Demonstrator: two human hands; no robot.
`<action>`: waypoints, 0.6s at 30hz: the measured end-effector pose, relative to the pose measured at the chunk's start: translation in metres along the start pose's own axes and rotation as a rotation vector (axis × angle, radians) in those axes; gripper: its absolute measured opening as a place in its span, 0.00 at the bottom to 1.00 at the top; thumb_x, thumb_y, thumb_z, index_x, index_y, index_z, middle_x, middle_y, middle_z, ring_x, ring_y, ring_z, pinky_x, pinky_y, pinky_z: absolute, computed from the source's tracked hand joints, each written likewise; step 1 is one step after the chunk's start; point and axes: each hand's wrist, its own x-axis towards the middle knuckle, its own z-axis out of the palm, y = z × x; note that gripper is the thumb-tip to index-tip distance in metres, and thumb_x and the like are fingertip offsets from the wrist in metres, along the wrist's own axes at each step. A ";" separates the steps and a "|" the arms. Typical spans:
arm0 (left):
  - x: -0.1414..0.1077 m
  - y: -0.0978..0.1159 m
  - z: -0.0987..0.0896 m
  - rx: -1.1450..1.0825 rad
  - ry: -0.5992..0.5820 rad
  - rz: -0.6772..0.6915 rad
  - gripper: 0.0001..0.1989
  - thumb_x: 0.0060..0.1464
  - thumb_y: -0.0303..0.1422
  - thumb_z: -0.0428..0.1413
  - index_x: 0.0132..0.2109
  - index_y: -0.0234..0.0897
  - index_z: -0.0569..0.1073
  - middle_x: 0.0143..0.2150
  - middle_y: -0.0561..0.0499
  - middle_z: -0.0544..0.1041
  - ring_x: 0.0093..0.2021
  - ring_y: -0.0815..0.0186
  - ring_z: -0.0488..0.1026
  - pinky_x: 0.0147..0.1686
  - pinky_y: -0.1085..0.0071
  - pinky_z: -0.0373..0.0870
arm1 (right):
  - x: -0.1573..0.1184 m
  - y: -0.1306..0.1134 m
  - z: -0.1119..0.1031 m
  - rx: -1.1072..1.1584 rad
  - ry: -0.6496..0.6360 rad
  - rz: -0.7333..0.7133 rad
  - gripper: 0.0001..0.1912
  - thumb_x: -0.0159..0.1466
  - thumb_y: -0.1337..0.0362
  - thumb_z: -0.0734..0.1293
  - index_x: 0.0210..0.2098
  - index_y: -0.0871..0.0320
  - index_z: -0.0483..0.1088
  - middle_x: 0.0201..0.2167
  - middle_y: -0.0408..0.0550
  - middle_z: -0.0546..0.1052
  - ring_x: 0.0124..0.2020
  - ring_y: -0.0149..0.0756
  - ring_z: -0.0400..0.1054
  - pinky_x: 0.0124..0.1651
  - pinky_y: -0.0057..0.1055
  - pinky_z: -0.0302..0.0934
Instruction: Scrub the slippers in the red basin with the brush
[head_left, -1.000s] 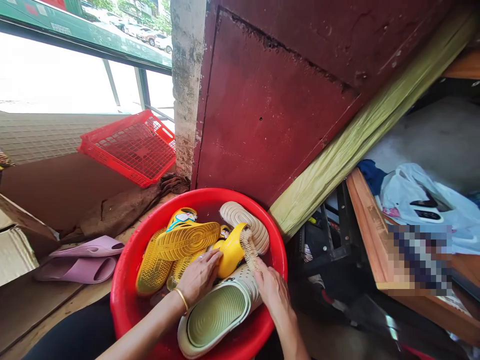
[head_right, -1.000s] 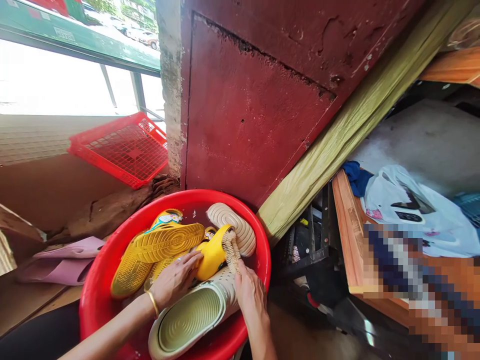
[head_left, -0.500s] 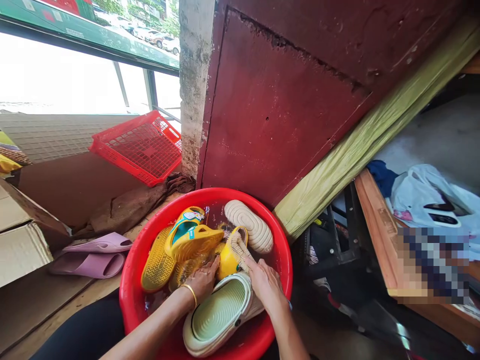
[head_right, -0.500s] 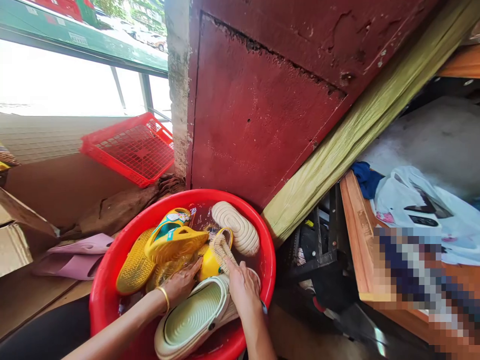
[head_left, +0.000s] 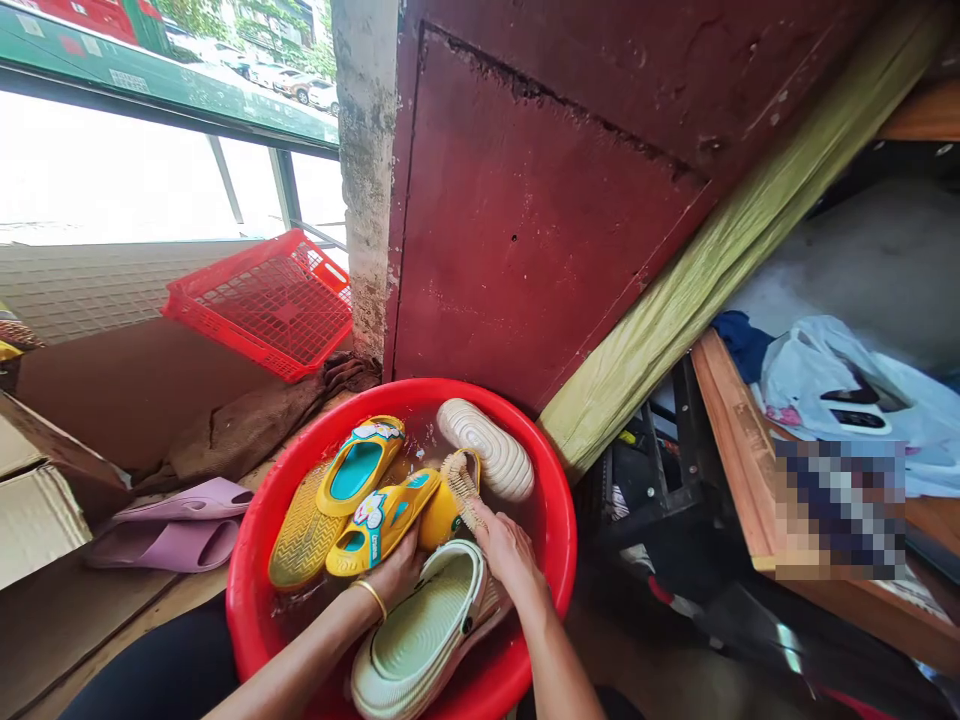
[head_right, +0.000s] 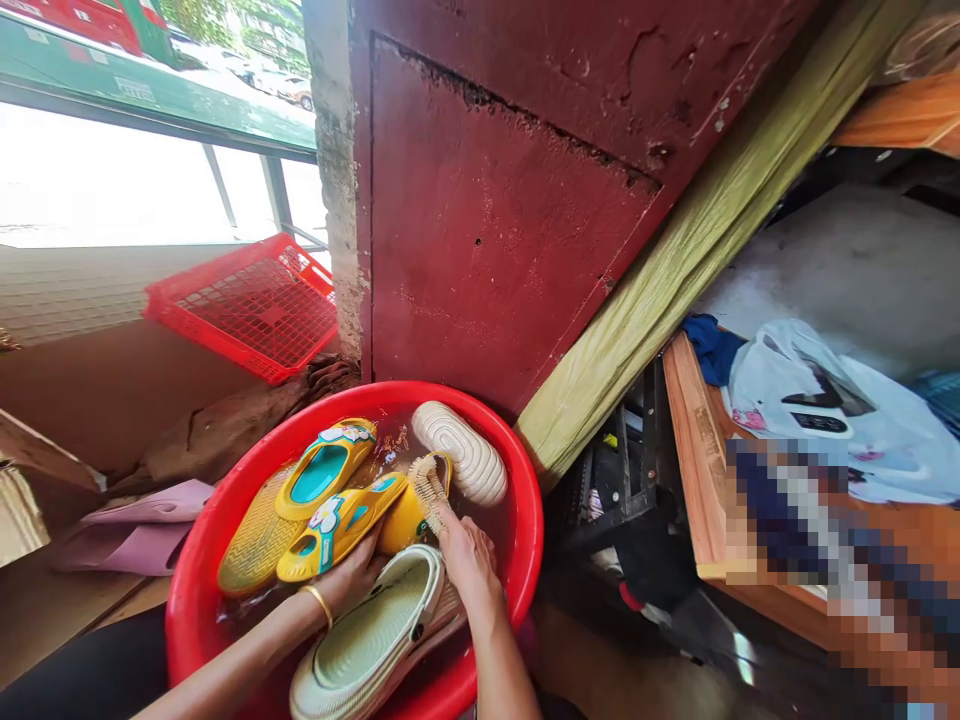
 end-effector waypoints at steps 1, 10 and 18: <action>0.003 0.003 -0.004 -0.017 -0.020 -0.006 0.29 0.52 0.40 0.51 0.59 0.33 0.75 0.61 0.37 0.77 0.66 0.42 0.66 0.68 0.46 0.57 | -0.002 0.002 -0.002 0.027 0.005 -0.001 0.28 0.72 0.63 0.57 0.70 0.42 0.58 0.51 0.49 0.80 0.49 0.42 0.75 0.50 0.34 0.65; 0.024 0.030 -0.035 -0.310 -0.140 -0.167 0.37 0.54 0.50 0.53 0.65 0.32 0.66 0.58 0.37 0.79 0.56 0.50 0.77 0.57 0.54 0.70 | -0.037 0.031 -0.043 0.177 -0.048 -0.048 0.25 0.69 0.65 0.58 0.64 0.48 0.68 0.56 0.47 0.78 0.54 0.39 0.74 0.55 0.30 0.64; 0.012 0.032 -0.026 0.155 -0.335 -0.147 0.33 0.59 0.43 0.48 0.66 0.29 0.63 0.60 0.31 0.76 0.58 0.47 0.75 0.57 0.55 0.68 | -0.023 0.007 -0.024 -0.115 -0.071 0.046 0.24 0.70 0.68 0.58 0.62 0.47 0.70 0.44 0.54 0.82 0.47 0.44 0.77 0.49 0.35 0.64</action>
